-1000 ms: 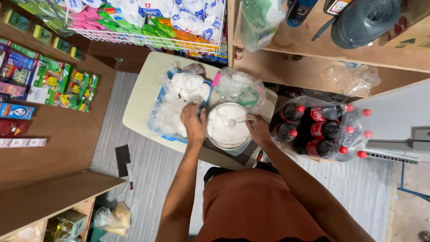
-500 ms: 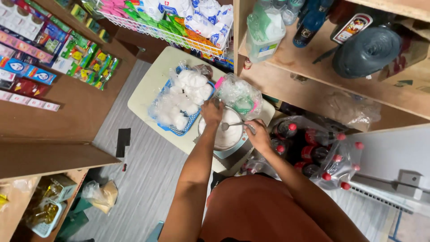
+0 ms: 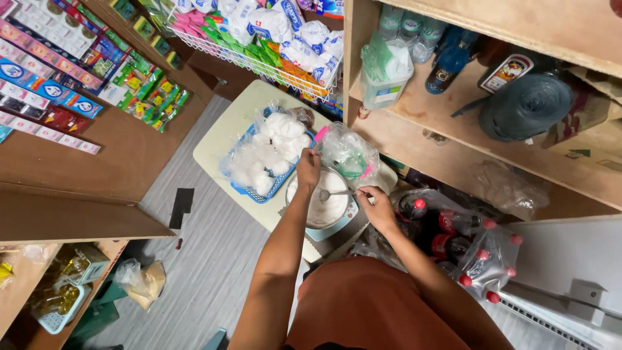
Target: The recorder uses a spoon to scoop a white granular powder from a bowl and fill several small plastic bags.
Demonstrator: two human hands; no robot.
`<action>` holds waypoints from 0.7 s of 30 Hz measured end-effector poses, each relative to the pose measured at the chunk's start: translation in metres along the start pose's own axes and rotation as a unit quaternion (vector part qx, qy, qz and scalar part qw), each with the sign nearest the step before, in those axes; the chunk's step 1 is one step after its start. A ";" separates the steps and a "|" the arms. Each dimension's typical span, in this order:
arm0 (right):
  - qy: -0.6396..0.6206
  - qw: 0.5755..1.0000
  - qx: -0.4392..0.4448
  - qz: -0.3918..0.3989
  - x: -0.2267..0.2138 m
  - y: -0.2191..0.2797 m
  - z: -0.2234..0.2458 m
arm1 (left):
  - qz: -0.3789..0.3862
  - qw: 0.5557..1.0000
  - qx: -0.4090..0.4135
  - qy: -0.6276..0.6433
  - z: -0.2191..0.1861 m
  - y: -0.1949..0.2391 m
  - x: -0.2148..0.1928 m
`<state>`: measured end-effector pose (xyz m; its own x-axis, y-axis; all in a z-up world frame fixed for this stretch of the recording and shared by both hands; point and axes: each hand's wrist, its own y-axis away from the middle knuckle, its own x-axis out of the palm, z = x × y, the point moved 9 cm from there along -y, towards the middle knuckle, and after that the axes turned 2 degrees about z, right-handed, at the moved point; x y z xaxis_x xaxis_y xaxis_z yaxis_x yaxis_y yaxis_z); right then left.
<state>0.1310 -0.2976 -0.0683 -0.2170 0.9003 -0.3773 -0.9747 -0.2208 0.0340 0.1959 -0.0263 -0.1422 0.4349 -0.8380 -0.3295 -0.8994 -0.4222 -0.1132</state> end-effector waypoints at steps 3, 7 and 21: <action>-0.004 1.000 0.009 0.004 0.002 -0.003 -0.001 | -0.014 1.000 0.019 0.016 -0.015 0.005 -0.009; -0.012 1.000 0.006 0.009 0.007 -0.004 -0.001 | -0.014 0.999 0.001 0.037 -0.025 0.010 -0.015; -0.038 0.999 0.002 -0.010 0.012 -0.005 0.000 | 0.087 0.990 0.104 -0.031 -0.107 0.027 -0.024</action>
<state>0.1330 -0.2860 -0.0724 -0.2007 0.9307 -0.3058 -0.9791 -0.2012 0.0301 0.1660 -0.0541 -0.0369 0.2740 -0.8663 -0.4177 -0.9532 -0.1869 -0.2378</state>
